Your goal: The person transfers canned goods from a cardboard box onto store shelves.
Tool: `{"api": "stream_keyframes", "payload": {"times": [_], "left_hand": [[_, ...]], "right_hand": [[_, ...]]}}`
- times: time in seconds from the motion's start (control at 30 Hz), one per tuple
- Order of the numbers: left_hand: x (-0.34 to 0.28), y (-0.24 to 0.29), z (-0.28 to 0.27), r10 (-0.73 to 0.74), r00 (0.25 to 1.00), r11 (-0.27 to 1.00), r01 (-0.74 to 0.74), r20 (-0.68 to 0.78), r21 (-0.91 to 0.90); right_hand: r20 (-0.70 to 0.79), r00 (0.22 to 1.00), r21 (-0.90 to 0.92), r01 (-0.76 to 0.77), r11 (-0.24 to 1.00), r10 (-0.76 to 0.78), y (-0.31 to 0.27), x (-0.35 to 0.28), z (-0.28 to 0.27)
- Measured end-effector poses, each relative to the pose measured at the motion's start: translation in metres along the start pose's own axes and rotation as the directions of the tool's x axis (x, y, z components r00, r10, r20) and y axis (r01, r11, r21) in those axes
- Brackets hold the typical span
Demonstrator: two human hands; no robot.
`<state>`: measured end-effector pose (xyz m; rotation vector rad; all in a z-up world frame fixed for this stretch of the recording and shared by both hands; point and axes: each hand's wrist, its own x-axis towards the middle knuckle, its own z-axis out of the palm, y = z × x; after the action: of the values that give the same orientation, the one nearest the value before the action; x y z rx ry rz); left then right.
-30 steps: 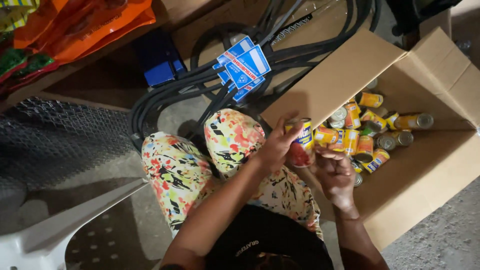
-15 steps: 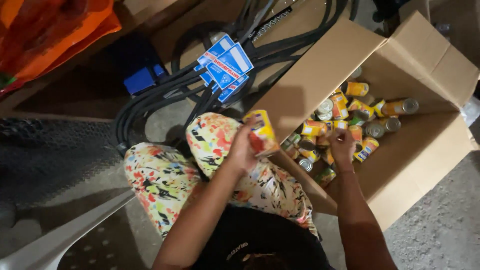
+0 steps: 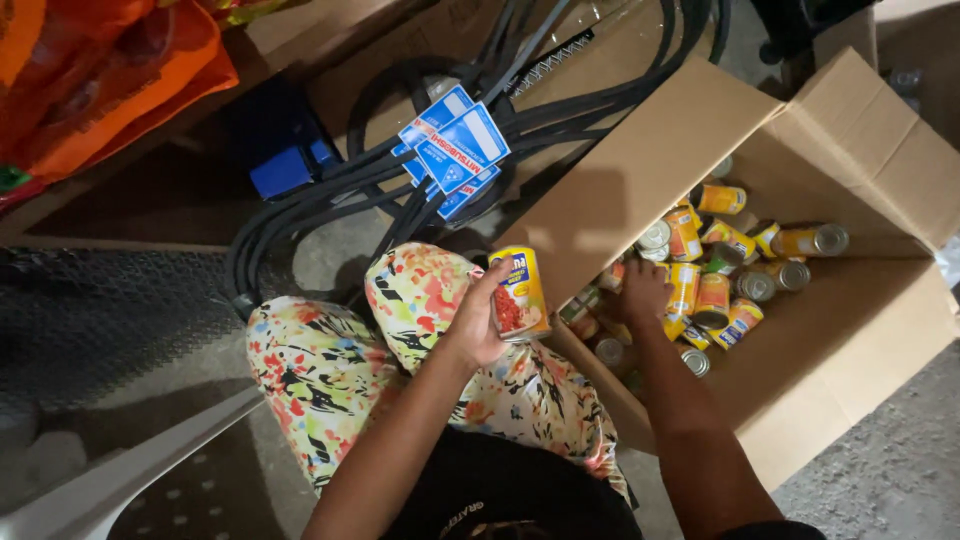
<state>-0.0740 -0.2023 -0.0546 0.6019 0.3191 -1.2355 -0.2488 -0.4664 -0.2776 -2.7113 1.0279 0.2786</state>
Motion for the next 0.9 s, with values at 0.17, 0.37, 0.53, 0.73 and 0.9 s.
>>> {"api": "stream_keyframes", "payload": {"times": [0.17, 0.37, 0.53, 0.73, 0.9], "left_hand": [[-0.001, 0.002, -0.003, -0.006, 1.000, 0.999, 0.007, -0.024, 0.045], [-0.002, -0.003, -0.005, -0.041, 0.999, 0.999, 0.040, 0.015, 0.024], [-0.005, -0.002, -0.003, -0.052, 0.998, 0.997, 0.053, -0.020, 0.052], [-0.012, 0.001, -0.002, -0.046, 0.999, 0.997, 0.046, 0.014, 0.060], [-0.014, 0.000, -0.001, -0.050, 0.998, 0.997, 0.047, 0.042, 0.053]], "right_hand": [[0.114, 0.971, 0.058, -0.220, 0.974, 0.212, -0.019, -0.027, -0.054], [0.109, 0.992, 0.979, -0.097, 0.177, -0.060, 0.041, -0.035, 0.040], [-0.072, 0.979, 0.759, -0.069, 0.647, 0.189, 0.018, -0.046, 0.052], [-0.430, 0.890, 0.216, -0.064, 0.974, 0.153, 0.003, -0.041, 0.091], [0.185, 0.883, 0.907, -0.323, 0.270, 0.432, -0.010, -0.034, 0.076]]}}
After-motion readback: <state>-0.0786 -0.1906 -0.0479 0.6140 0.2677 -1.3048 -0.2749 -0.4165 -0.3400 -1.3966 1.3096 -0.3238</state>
